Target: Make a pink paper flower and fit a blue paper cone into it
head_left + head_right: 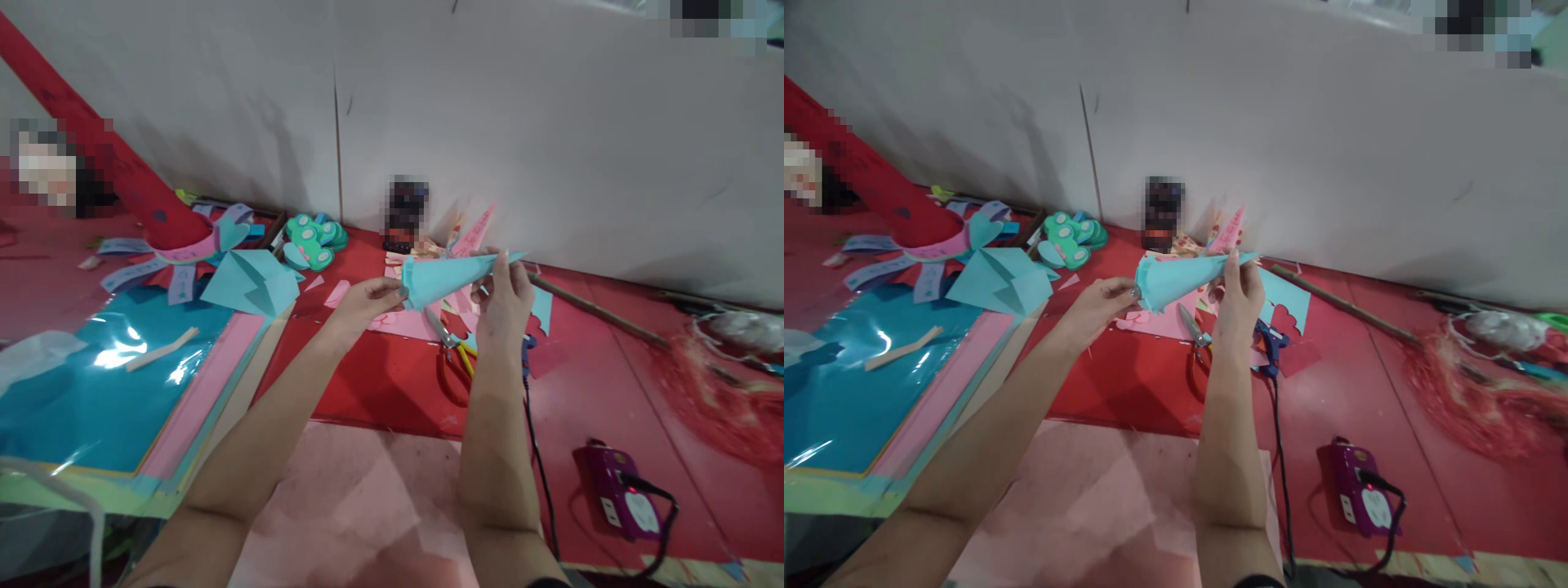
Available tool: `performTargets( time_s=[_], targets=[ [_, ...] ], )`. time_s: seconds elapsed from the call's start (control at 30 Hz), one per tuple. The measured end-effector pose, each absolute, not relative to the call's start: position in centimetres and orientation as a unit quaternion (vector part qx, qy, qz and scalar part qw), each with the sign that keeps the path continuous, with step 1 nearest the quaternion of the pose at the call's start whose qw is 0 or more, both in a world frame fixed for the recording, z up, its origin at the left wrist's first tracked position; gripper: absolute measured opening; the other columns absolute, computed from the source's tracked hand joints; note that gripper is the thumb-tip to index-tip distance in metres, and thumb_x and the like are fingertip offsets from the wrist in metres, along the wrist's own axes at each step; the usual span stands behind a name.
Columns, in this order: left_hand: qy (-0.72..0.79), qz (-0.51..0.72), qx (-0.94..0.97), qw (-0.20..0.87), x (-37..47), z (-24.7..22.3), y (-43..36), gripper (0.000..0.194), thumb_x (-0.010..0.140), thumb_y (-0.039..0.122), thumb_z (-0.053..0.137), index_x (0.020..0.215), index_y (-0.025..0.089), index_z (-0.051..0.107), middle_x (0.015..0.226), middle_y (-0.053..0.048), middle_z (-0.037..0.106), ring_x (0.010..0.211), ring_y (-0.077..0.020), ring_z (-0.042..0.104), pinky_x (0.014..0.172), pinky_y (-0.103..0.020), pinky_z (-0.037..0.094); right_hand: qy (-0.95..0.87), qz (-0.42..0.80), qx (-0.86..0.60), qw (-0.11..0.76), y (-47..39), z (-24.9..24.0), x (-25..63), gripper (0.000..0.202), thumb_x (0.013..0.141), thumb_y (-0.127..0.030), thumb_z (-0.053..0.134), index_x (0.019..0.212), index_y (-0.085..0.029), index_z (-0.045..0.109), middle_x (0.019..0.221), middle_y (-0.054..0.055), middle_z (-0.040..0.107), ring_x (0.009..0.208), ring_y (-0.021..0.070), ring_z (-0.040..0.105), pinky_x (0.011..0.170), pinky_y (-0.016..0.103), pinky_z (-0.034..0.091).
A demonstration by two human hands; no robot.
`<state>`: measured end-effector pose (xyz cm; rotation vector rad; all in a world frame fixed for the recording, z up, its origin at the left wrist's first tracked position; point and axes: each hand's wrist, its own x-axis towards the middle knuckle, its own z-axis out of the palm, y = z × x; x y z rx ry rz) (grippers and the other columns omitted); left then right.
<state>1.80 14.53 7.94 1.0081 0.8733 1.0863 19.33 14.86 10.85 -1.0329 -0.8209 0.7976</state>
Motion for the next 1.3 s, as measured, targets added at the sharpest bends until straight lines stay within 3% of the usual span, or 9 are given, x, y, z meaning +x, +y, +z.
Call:
performTargets(
  time_s=[0.33,0.6,0.8,1.1,1.3],
  targets=[
    [0.417,0.461,0.548,0.559,1.3,8.8,14.3,0.037,0.057,0.046,0.076,0.065,0.014,0.059,0.065,0.002,0.058,0.064,-0.0088,0.053,0.066,-0.022,0.042,-0.409,0.320,-0.482,0.706,14.9,10.6,19.3,0.026,0.078,-0.044,0.057,0.085,-0.019,0.062,0.076,0.000,0.065,0.045,0.0039,0.042,0.038,0.018,0.033],
    [0.429,0.412,0.560,0.576,1.1,8.9,14.3,0.036,0.055,0.043,0.077,0.059,0.015,0.054,0.058,0.004,0.055,0.056,-0.0066,0.047,0.056,-0.020,0.037,-0.426,0.319,-0.483,0.695,14.9,10.7,19.3,0.027,0.077,-0.045,0.058,0.082,-0.019,0.060,0.072,-0.001,0.064,0.043,0.0035,0.042,0.038,0.018,0.034],
    [0.438,0.373,0.558,0.598,0.7,8.8,14.5,0.033,0.054,0.041,0.077,0.059,0.015,0.057,0.059,0.003,0.057,0.057,-0.0075,0.049,0.058,-0.021,0.038,-0.449,0.331,-0.477,0.679,14.7,10.8,19.2,0.029,0.079,-0.046,0.056,0.089,-0.019,0.061,0.080,0.001,0.066,0.044,0.0036,0.043,0.039,0.018,0.036],
    [0.450,0.339,0.589,0.579,0.4,8.5,14.6,0.027,0.060,0.038,0.073,0.060,0.015,0.061,0.068,0.000,0.060,0.064,-0.0095,0.053,0.065,-0.024,0.040,-0.461,0.336,-0.469,0.674,14.9,10.4,19.2,0.027,0.078,-0.045,0.058,0.086,-0.019,0.060,0.056,-0.007,0.047,0.042,0.0047,0.043,0.038,0.018,0.034],
    [0.452,0.346,0.566,0.597,0.5,8.6,14.5,0.029,0.056,0.037,0.076,0.060,0.015,0.059,0.064,0.001,0.061,0.064,-0.0097,0.054,0.065,-0.023,0.041,-0.471,0.315,-0.478,0.671,14.7,10.6,19.0,0.029,0.080,-0.046,0.055,0.090,-0.019,0.060,0.068,-0.003,0.058,0.043,0.0038,0.042,0.039,0.018,0.035]
  ],
)
